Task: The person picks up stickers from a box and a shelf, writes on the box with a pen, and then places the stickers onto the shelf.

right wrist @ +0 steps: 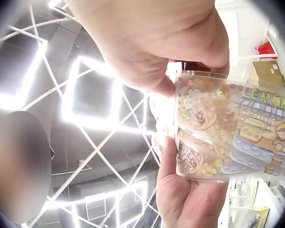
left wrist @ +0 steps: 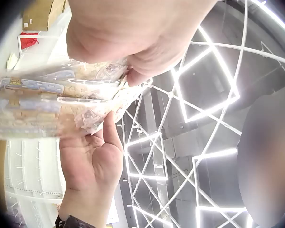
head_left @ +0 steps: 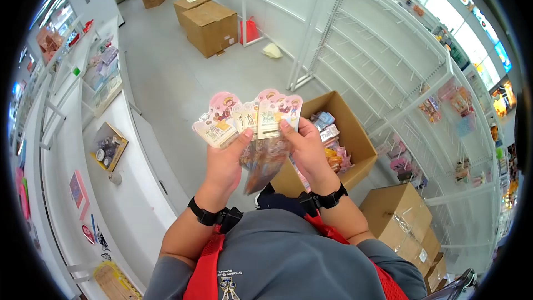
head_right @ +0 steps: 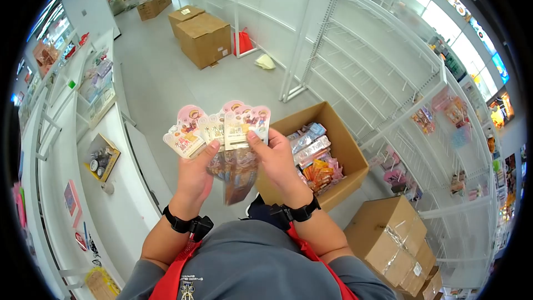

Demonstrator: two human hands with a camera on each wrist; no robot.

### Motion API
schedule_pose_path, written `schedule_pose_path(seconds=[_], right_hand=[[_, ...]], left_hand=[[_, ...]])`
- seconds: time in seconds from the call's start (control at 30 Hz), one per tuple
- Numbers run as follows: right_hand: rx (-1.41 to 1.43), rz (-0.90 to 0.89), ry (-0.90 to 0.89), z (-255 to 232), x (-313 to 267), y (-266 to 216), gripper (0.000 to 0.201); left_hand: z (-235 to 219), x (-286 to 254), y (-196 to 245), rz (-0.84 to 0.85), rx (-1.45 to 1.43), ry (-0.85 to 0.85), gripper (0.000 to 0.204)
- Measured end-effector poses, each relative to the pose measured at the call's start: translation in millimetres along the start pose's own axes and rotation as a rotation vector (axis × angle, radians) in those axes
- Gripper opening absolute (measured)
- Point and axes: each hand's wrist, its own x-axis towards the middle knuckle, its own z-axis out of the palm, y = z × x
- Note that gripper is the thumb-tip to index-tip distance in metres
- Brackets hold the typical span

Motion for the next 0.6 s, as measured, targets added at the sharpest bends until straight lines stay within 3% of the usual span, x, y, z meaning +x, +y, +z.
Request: schedule_pose_path(seconds=[0.13,0.27,0.4,0.53,0.6], right_hand=[[-0.168,-0.114,0.046,0,30,6,0.028],[-0.086,-0.322,0.114,-13,68,1,0.03],[0.097,-0.244,-0.025,-20,111,-19,0.035],[0.233,0.119,-0.098,-25,153,-10,0.036],[0.279,0.196,-0.136,-35,173,-1,0.036]], left_hand=[[-8,28,-2,-0.003,-0.045,0.013,0.051],[-6,64,0,0.016,-0.026,0.04,0.052],[-3,107,4,0.033,0.086,0.07,0.052],[2,142,-2,0.018,0.162,0.024,0.054],[3,161,-7,0.011,0.194,0.021,0.053]])
